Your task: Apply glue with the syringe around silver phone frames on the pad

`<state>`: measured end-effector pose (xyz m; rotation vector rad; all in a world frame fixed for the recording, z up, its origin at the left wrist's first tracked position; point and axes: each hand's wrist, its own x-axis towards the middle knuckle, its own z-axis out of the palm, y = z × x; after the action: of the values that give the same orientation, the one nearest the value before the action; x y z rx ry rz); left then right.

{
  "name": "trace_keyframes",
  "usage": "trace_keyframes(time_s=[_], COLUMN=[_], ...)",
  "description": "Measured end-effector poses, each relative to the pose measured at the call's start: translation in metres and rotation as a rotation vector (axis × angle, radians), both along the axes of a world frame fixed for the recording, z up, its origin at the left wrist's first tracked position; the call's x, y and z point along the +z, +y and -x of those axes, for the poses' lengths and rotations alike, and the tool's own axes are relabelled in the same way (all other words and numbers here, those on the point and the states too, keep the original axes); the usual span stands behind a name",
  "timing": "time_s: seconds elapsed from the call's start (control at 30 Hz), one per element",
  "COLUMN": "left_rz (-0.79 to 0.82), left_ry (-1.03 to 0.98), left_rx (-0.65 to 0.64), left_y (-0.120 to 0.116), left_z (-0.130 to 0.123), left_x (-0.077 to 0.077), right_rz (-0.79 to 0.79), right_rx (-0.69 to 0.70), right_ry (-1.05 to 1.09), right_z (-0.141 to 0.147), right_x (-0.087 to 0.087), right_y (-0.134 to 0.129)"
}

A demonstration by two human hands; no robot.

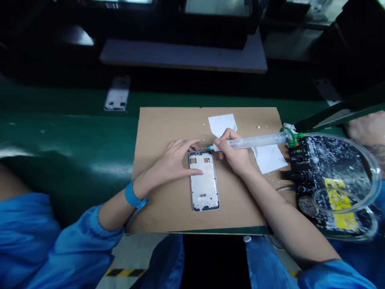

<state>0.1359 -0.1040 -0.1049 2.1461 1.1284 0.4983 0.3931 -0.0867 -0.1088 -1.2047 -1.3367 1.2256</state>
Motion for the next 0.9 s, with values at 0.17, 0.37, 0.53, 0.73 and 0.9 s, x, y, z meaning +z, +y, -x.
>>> trace_keyframes(time_s=[0.17,0.37,0.53,0.73,0.9], left_rz=[0.056,0.081,-0.183,-0.058,-0.014], left_ry=[0.115,0.391,0.587,0.715,0.74], left_rx=[-0.016,0.085,0.653,1.006,1.035], left_y=[-0.007,0.019,0.091,0.137,0.139], left_z=[0.003,0.026,0.059,0.099,0.136], left_x=[0.016,0.032,0.05,0.06,0.078], right_rz=[-0.042,-0.019,-0.035,-0.047,-0.073], right_rx=[-0.148,-0.235,-0.242,-0.303,-0.362], right_ry=[0.097,0.097,0.045,0.047,0.039], right_z=[0.005,0.005,0.007,0.009,0.0], right_x=[0.007,0.011,0.015,0.02,0.016], right_y=[0.003,0.005,0.007,0.009,0.021])
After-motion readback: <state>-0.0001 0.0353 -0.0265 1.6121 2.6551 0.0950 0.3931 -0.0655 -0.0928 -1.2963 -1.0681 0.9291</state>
